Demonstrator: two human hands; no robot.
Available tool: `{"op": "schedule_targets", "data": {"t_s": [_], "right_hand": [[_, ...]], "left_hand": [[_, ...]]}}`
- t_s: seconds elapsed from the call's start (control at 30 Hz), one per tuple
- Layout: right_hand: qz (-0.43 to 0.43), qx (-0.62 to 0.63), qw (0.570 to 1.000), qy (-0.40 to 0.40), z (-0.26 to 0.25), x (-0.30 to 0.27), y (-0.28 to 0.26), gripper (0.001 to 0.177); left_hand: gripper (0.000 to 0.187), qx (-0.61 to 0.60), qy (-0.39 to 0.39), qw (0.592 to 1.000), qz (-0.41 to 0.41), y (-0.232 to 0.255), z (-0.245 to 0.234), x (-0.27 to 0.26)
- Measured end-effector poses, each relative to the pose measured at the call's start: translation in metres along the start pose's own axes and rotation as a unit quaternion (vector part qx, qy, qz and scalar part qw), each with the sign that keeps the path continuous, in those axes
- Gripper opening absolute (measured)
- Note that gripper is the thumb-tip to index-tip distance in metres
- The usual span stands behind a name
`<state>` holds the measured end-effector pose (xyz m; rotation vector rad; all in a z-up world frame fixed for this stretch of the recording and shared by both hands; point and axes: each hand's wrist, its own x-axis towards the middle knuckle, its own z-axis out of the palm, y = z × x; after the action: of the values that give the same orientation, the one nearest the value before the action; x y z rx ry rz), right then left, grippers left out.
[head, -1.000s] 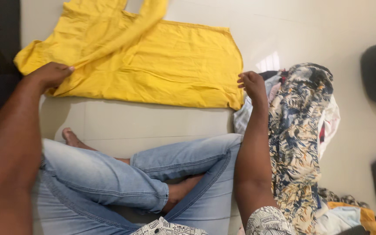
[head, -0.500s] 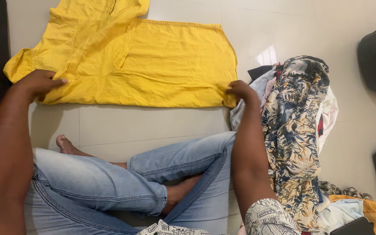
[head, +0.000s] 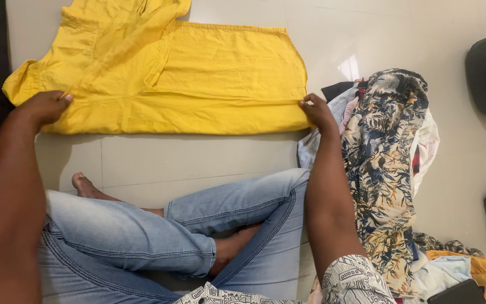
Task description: The person spreads a yellow long-sleeved shirt on the floor, fastens the buttons, and then folds the body and sleeves of the shirt into a compact rectangle.
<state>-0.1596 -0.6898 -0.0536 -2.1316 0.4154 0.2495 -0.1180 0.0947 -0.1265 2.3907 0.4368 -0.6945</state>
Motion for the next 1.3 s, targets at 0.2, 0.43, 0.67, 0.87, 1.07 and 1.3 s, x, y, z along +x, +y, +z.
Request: {"op": "schedule_targets", "data": {"t_s": [0.2, 0.43, 0.67, 0.87, 1.07, 1.3], "right_hand": [[0.119, -0.142, 0.980, -0.080, -0.015, -0.008, -0.006, 0.039], [0.107, -0.063, 0.988, -0.093, -0.025, 0.005, 0.033, 0.031], [0.131, -0.164, 0.972, -0.110, -0.023, 0.009, 0.030, 0.034], [0.137, -0.205, 0.961, -0.122, -0.022, 0.014, 0.033, 0.037], [0.135, -0.259, 0.943, -0.158, -0.022, 0.025, 0.039, 0.040], [0.163, -0.256, 0.938, -0.166, -0.024, 0.031, 0.046, 0.037]], "left_hand": [[0.079, 0.073, -0.056, 0.994, -0.057, -0.006, -0.008, 0.009], [0.071, 0.081, -0.010, 0.995, -0.063, -0.023, -0.005, 0.025], [0.068, 0.059, -0.013, 0.996, -0.069, -0.013, -0.007, 0.007], [0.064, 0.016, -0.017, 0.999, -0.030, -0.028, -0.005, 0.021], [0.056, 0.114, -0.002, 0.993, 0.000, -0.031, -0.004, 0.030], [0.048, 0.205, 0.062, 0.969, 0.122, -0.030, -0.004, 0.032]]}}
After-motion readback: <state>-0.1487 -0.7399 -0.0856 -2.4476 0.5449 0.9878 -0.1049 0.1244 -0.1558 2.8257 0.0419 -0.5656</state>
